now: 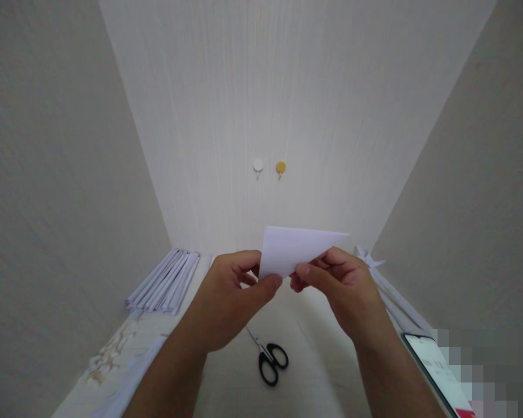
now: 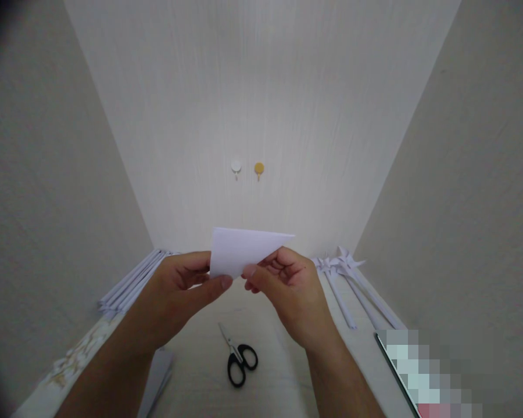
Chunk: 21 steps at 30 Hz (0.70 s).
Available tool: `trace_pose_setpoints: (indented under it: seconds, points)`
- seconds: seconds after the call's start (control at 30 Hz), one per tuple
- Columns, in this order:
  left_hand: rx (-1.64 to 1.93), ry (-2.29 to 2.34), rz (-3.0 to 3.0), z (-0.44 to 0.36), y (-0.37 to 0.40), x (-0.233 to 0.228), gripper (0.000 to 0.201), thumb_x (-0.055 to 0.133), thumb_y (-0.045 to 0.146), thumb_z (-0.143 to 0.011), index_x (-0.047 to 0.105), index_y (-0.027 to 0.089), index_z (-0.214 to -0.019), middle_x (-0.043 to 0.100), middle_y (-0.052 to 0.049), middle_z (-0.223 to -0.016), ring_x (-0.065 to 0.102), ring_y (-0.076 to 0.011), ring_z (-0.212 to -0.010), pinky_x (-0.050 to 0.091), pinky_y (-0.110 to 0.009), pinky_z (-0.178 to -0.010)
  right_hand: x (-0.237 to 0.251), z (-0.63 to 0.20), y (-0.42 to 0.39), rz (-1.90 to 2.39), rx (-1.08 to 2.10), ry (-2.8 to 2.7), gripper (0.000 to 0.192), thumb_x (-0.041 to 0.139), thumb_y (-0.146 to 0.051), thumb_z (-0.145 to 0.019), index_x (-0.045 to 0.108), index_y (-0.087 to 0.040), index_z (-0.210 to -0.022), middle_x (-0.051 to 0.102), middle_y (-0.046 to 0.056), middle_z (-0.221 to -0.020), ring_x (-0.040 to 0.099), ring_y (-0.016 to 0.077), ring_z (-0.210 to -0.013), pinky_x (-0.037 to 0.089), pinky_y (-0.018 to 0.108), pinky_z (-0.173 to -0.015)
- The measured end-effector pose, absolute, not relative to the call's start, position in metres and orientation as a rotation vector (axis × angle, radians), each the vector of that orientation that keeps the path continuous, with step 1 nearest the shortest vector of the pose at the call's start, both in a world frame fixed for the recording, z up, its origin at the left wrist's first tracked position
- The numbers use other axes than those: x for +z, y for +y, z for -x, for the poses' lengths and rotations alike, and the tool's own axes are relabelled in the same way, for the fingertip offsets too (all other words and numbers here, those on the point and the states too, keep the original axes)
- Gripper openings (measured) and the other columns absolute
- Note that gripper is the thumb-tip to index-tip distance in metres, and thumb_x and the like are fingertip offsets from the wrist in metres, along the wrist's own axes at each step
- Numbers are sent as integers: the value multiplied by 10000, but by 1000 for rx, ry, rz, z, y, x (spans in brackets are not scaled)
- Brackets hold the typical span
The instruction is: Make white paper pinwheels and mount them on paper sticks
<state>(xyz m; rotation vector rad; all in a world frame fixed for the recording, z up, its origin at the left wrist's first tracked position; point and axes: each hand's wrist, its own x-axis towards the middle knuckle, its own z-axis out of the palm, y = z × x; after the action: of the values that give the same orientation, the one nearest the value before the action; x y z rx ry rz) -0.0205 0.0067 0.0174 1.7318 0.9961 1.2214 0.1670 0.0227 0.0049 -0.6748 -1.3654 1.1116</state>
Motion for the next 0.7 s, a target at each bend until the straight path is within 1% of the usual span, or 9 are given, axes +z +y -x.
trace_pose_setpoints:
  seconds: [0.1, 0.2, 0.33, 0.5, 0.63, 0.7]
  points:
    - [1210, 962, -1725, 22, 4, 18, 187, 685, 245, -888, 823, 224, -1013, 754, -24, -815, 664, -198, -761, 511, -300, -697, 6, -168, 21, 694, 1119, -1391, 118, 871, -273, -738, 786, -195, -760, 760, 27, -676, 682, 158, -607, 554, 278, -587]
    - [1164, 964, -1755, 23, 3, 18, 196, 680, 267, -900, 819, 217, -1027, 757, -37, -823, 671, -215, -786, 520, -319, -721, 7, -168, 20, 694, 1101, -1403, 73, 845, -252, -759, 791, -203, -767, 755, 20, -671, 678, 156, -626, 548, 280, -603]
    - [1141, 952, -1776, 22, 2, 20, 199, 668, 278, -910, 815, 230, -1036, 772, -42, -864, 671, -215, -785, 533, -342, -768, 8, -168, 20, 676, 1140, -1440, 38, 828, -224, -767, 807, -210, -795, 756, 19, -690, 668, 158, -639, 545, 286, -608]
    - [1177, 964, -1755, 19, -3, 25, 166, 673, 272, -902, 815, 231, -979, 758, -24, -823, 666, -200, -766, 514, -302, -714, 3, -168, 21, 664, 1113, -1372, 85, 843, -279, -790, 805, -208, -764, 755, 24, -688, 676, 164, -642, 552, 291, -620]
    - [1312, 1044, -1808, 19, -7, 25, 139, 679, 260, -896, 779, 212, -811, 720, 1, -739, 602, -153, -674, 450, -248, -604, 1, -169, 21, 645, 1150, -1358, 91, 812, -279, -808, 792, -200, -769, 741, 27, -696, 669, 186, -661, 547, 316, -621]
    - [1349, 1049, -1803, 19, -7, 24, 153, 690, 278, -895, 761, 204, -782, 704, -2, -716, 581, -148, -652, 416, -240, -554, 2, -169, 19, 640, 1154, -1357, 86, 804, -276, -809, 782, -201, -775, 726, 26, -696, 659, 195, -683, 544, 330, -641]
